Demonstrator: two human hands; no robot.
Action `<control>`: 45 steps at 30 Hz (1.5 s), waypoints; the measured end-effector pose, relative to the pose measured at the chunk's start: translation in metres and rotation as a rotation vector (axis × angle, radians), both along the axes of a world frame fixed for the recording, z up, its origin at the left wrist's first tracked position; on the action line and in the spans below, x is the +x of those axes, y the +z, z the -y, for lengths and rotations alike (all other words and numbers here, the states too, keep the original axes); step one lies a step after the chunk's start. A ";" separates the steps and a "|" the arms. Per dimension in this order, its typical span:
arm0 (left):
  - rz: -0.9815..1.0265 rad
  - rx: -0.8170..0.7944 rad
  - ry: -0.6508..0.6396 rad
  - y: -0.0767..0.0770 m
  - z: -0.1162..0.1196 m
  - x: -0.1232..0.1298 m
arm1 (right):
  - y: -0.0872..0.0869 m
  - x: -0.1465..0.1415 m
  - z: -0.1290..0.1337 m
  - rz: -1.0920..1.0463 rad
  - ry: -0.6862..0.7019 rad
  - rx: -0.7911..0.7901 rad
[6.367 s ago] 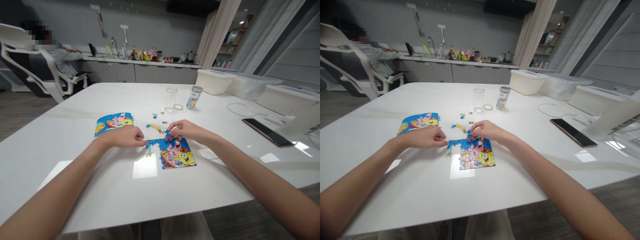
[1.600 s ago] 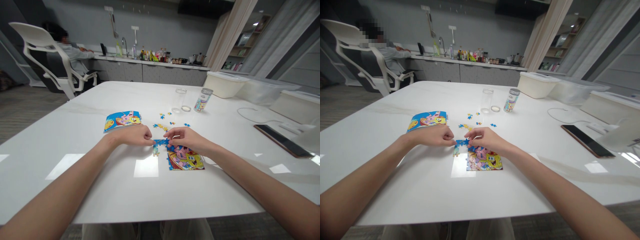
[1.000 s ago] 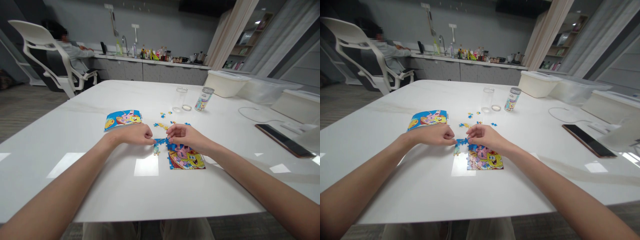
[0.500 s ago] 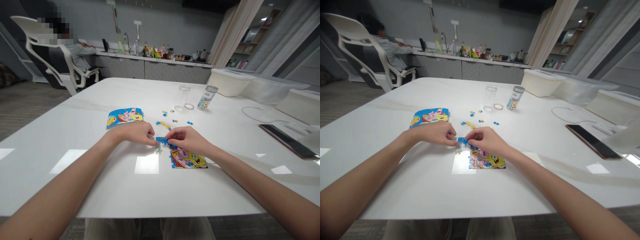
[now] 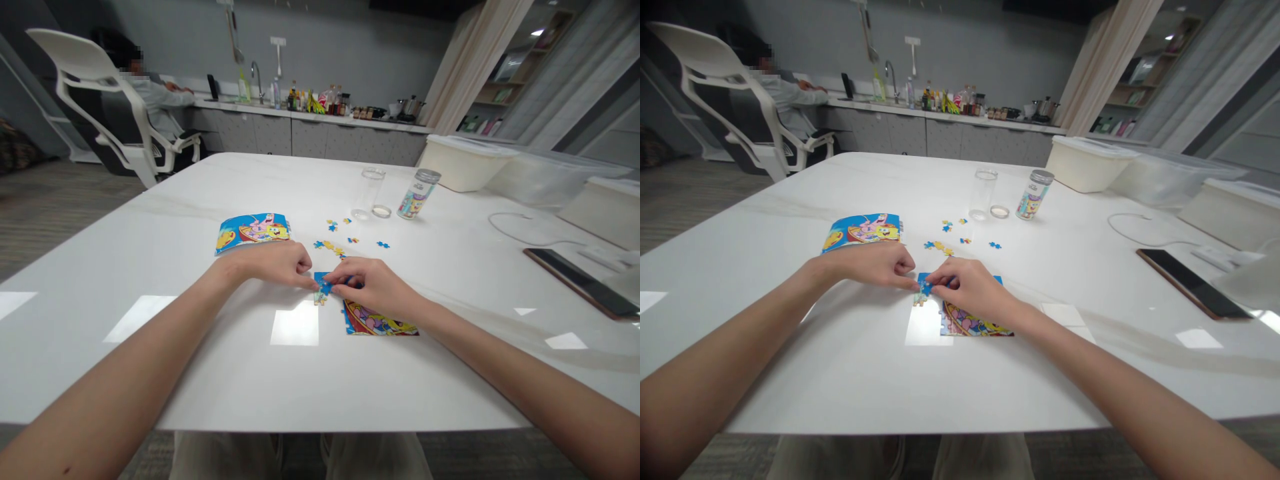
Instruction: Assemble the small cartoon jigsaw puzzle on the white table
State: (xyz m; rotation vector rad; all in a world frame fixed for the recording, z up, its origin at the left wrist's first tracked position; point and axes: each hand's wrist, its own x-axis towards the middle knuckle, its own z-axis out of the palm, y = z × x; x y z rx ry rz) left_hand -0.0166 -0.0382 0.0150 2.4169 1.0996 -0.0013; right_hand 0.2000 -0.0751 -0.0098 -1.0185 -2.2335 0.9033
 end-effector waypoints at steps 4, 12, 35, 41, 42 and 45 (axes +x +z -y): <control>-0.007 0.001 0.010 0.001 0.000 0.001 | 0.003 0.000 0.004 0.099 0.014 0.180; -0.017 -0.004 0.010 0.001 0.001 0.001 | 0.001 0.005 0.006 0.158 0.122 0.398; -0.024 0.015 -0.016 0.001 0.001 0.000 | 0.001 0.002 0.002 0.382 0.211 0.899; -0.028 0.031 -0.022 0.001 0.001 0.001 | 0.000 0.001 0.004 0.361 0.223 0.841; -0.024 0.027 -0.018 0.001 0.000 0.001 | 0.000 0.001 0.005 0.349 0.223 0.818; -0.010 0.010 -0.007 0.001 0.001 0.001 | 0.001 0.001 0.007 0.307 0.222 0.744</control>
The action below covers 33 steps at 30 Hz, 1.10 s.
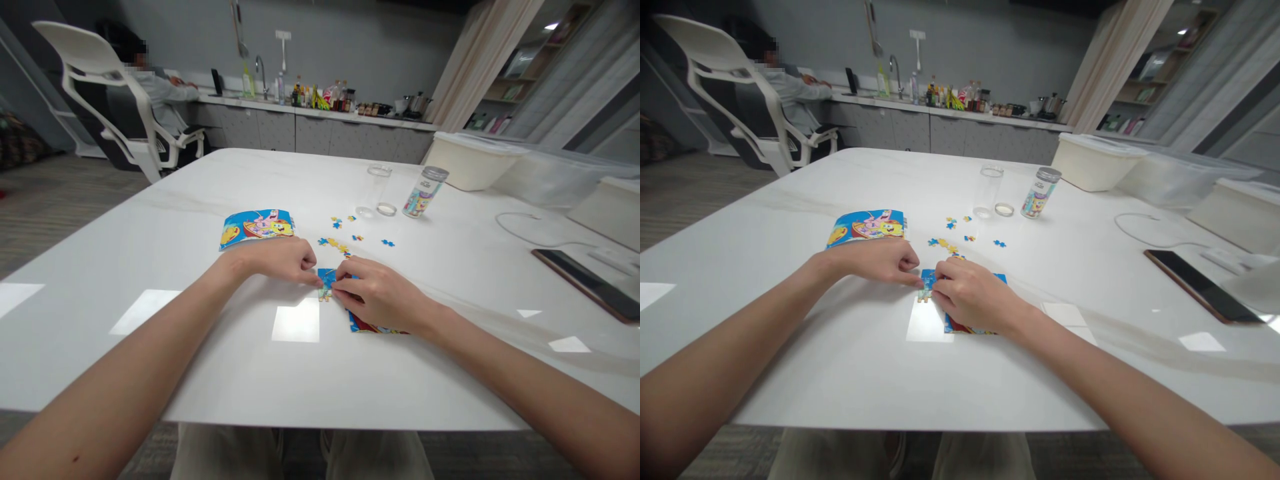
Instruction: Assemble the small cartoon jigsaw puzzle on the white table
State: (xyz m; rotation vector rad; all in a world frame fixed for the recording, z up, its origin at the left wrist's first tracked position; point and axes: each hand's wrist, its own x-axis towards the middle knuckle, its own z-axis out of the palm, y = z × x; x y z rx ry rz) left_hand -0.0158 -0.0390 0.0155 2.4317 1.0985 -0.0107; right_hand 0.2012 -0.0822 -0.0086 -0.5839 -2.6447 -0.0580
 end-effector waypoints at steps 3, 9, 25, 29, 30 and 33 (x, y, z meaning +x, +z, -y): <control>0.010 -0.008 0.006 0.001 0.001 0.000 | 0.001 0.000 0.002 -0.018 -0.001 -0.042; 0.007 0.003 0.008 0.001 0.001 0.001 | 0.004 0.001 0.001 -0.062 -0.068 -0.056; 0.007 0.011 -0.014 -0.002 -0.001 -0.001 | 0.001 0.003 0.000 -0.005 -0.177 -0.121; 0.000 0.024 -0.008 -0.002 -0.001 -0.001 | 0.002 0.003 -0.003 0.114 -0.106 0.058; -0.002 0.024 -0.005 -0.002 -0.001 0.000 | 0.002 0.003 -0.003 0.142 -0.092 0.100; -0.016 0.017 0.000 -0.001 0.000 0.001 | 0.002 0.002 -0.003 0.178 -0.061 0.207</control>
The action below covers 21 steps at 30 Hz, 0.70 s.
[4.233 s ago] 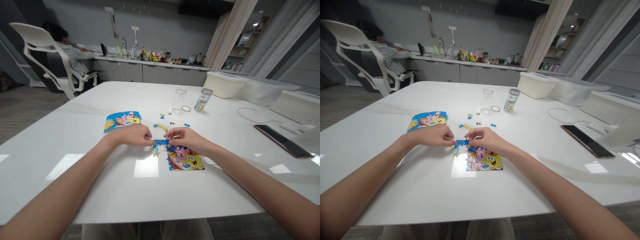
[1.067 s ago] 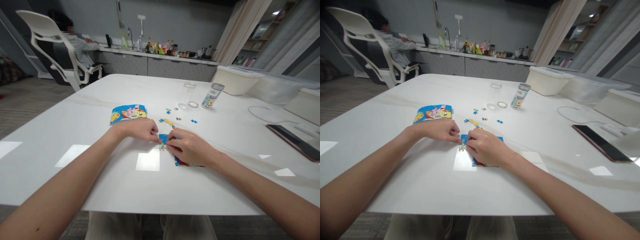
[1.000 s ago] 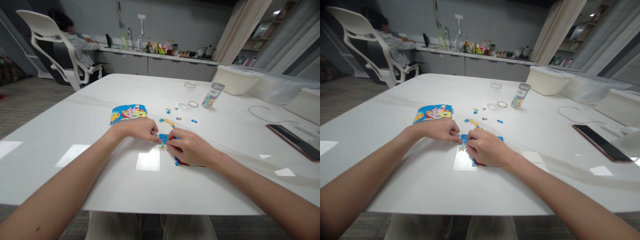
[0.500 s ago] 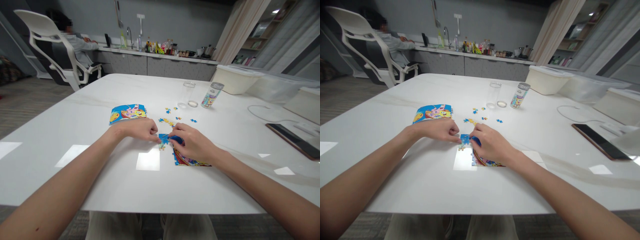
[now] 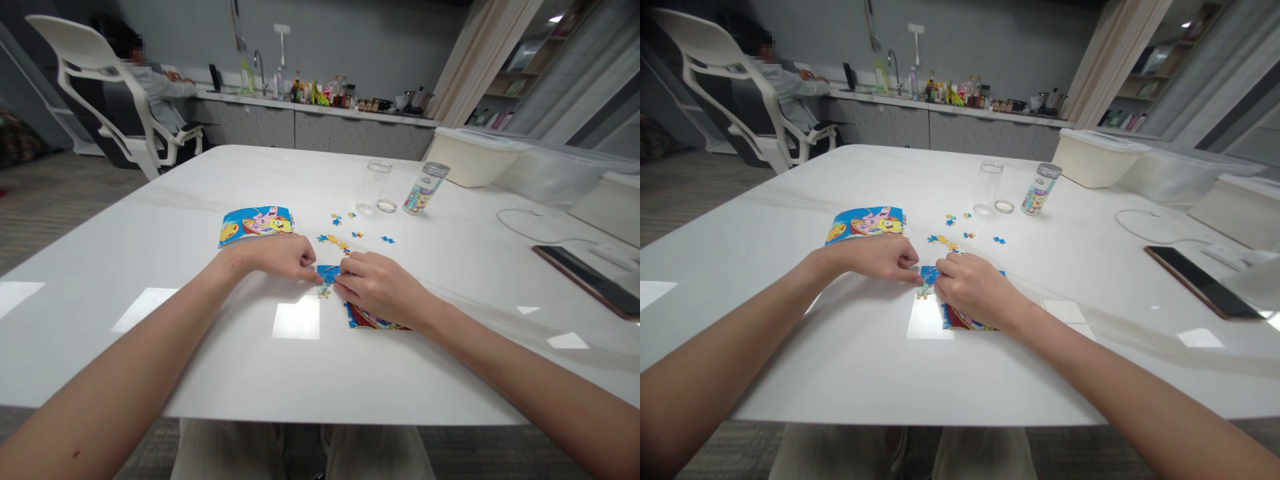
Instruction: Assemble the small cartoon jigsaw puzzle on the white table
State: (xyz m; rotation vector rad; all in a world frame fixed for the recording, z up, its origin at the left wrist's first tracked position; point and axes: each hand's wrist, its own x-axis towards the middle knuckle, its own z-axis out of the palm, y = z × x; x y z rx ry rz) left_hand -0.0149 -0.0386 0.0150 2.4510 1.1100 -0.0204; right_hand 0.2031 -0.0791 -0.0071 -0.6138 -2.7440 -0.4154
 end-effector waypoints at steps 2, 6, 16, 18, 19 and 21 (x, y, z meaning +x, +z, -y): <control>-0.009 -0.005 0.004 0.001 0.000 0.000 | 0.000 0.000 0.000 -0.005 0.019 0.040; 0.004 -0.009 0.007 0.001 0.001 0.000 | 0.000 0.000 -0.001 -0.022 0.027 0.066; 0.051 0.000 -0.008 -0.005 -0.003 -0.003 | -0.004 0.000 -0.003 -0.256 0.005 -0.074; 0.062 -0.018 -0.002 -0.004 -0.003 -0.003 | -0.004 -0.001 -0.004 -0.361 0.019 -0.134; 0.081 -0.035 0.009 -0.002 -0.002 -0.003 | -0.004 -0.001 -0.003 -0.421 0.019 -0.173; 0.150 -0.087 0.040 0.002 0.000 -0.002 | -0.002 0.000 -0.003 -0.536 0.000 -0.293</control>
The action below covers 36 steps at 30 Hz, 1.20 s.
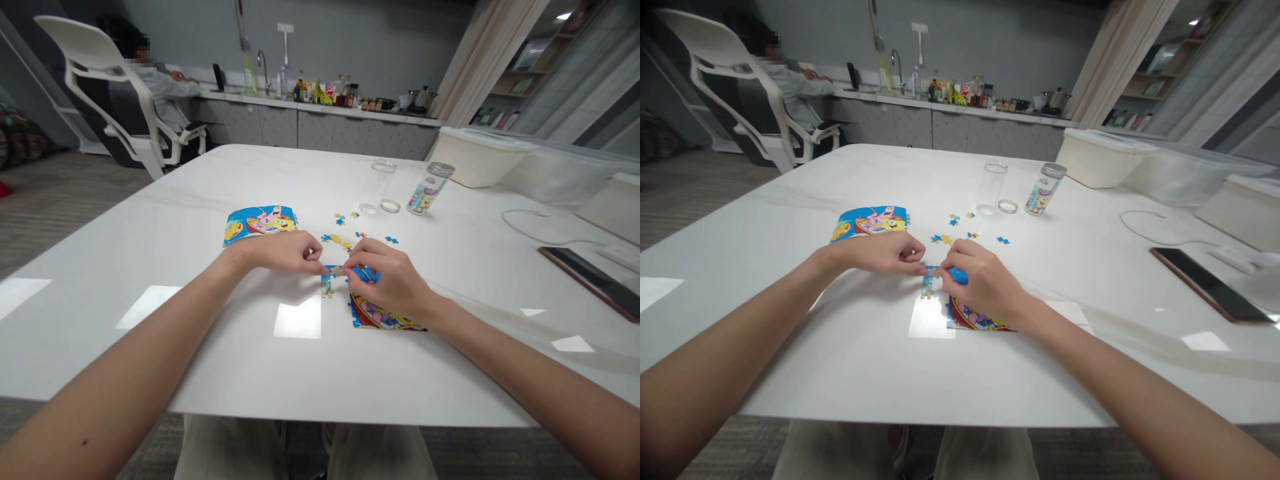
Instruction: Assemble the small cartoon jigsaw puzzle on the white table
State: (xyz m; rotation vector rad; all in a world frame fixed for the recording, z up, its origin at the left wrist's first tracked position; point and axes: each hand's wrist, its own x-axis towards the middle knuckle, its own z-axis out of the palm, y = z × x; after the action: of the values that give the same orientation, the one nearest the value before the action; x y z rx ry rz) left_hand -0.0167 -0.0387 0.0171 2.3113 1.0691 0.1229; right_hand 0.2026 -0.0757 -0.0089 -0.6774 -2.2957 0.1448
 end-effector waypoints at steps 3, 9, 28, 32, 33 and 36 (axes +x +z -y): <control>0.116 -0.099 -0.010 0.008 0.004 0.003 | 0.003 0.001 -0.001 -0.131 0.013 -0.235; 0.188 -0.177 -0.062 0.014 0.010 0.008 | 0.003 -0.002 -0.003 -0.185 0.029 -0.421; 0.381 -0.448 0.140 0.007 0.008 0.012 | 0.009 -0.002 0.000 -0.270 0.039 -0.829; 0.466 -0.447 0.177 0.003 0.005 0.009 | 0.007 -0.004 -0.001 -0.392 -0.007 -0.996; 0.468 -0.431 0.186 0.003 0.004 0.008 | 0.007 -0.004 -0.001 -0.393 -0.007 -1.010; 0.349 -0.296 0.168 0.006 0.003 0.004 | 0.008 -0.004 -0.001 -0.324 -0.035 -0.953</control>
State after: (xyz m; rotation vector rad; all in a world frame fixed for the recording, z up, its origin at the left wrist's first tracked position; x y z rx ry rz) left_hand -0.0130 -0.0417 0.0235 1.8512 1.0206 0.3910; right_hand 0.1981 -0.0744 -0.0013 -1.0496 -1.8098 1.2801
